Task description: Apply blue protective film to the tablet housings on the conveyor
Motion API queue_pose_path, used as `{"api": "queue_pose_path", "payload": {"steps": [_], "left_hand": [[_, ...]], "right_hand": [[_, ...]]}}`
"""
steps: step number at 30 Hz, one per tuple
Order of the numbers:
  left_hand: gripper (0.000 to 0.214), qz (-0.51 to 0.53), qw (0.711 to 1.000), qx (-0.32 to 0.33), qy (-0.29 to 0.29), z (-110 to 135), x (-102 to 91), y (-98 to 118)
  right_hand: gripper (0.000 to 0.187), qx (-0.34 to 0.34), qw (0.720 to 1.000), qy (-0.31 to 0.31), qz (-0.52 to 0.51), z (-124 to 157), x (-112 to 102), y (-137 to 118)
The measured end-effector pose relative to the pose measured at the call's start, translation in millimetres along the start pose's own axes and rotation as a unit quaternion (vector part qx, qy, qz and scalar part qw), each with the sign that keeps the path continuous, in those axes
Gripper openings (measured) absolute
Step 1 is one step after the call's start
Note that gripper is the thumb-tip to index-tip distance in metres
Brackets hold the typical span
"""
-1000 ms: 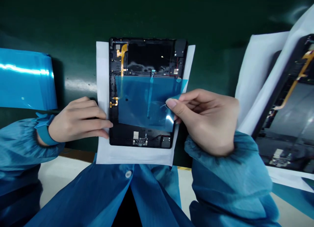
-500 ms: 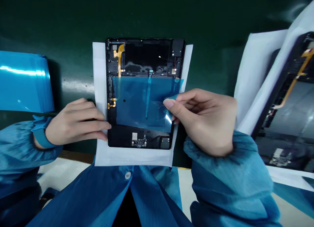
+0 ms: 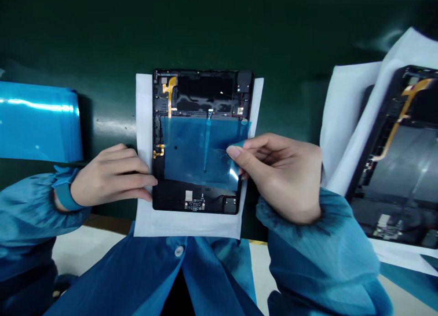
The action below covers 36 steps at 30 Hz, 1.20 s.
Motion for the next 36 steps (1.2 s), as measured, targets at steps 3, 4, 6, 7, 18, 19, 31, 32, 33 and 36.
{"api": "queue_pose_path", "payload": {"steps": [3,4,6,7,18,19,31,32,33,36], "left_hand": [[0.028,-0.001,1.000,-0.001,-0.002,0.8,0.4,0.0],[0.028,-0.002,1.000,-0.002,-0.003,1.2,0.7,-0.2],[0.029,-0.003,1.000,-0.004,-0.006,1.9,1.5,-0.6],[0.029,-0.003,1.000,-0.005,-0.007,2.1,1.8,-0.8],[0.028,-0.001,1.000,-0.005,-0.001,1.7,0.9,0.0],[0.028,-0.001,1.000,-0.004,0.001,1.5,0.4,0.0],[0.028,0.008,1.000,-0.006,0.002,2.7,2.1,-0.7],[0.028,0.008,1.000,-0.006,0.001,2.9,2.1,-0.8],[0.028,0.007,1.000,-0.006,0.001,2.9,2.1,-0.8],[0.028,0.002,1.000,-0.007,0.001,2.7,1.2,-0.7]], "right_hand": [[0.014,0.009,1.000,-0.006,-0.002,-1.1,2.1,0.4],[0.014,0.011,1.000,-0.007,-0.004,-1.3,2.5,0.6],[0.014,0.014,1.000,-0.008,-0.007,-1.3,2.8,1.1],[0.014,0.016,1.000,-0.009,-0.007,-1.1,2.9,1.4],[0.018,0.027,0.999,-0.020,0.002,-1.4,4.0,1.3],[0.019,0.029,0.999,-0.022,0.006,-1.6,4.3,1.9],[0.020,0.033,0.999,-0.037,-0.007,-2.8,8.4,-0.1],[0.019,0.032,0.999,-0.037,-0.010,-2.9,8.8,-1.0],[0.019,0.031,0.999,-0.036,-0.014,-3.0,9.2,-1.5],[0.018,0.033,0.998,-0.035,-0.026,-3.0,9.7,-1.9]]}}
Point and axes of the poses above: each hand's wrist, its own z-axis away from the middle knuckle, its own x-axis out of the palm, y = z × x, the point moved 9 cm from there along -z, towards the middle knuckle, and after that the axes turned 6 degrees about x, right-handed, at the moved point
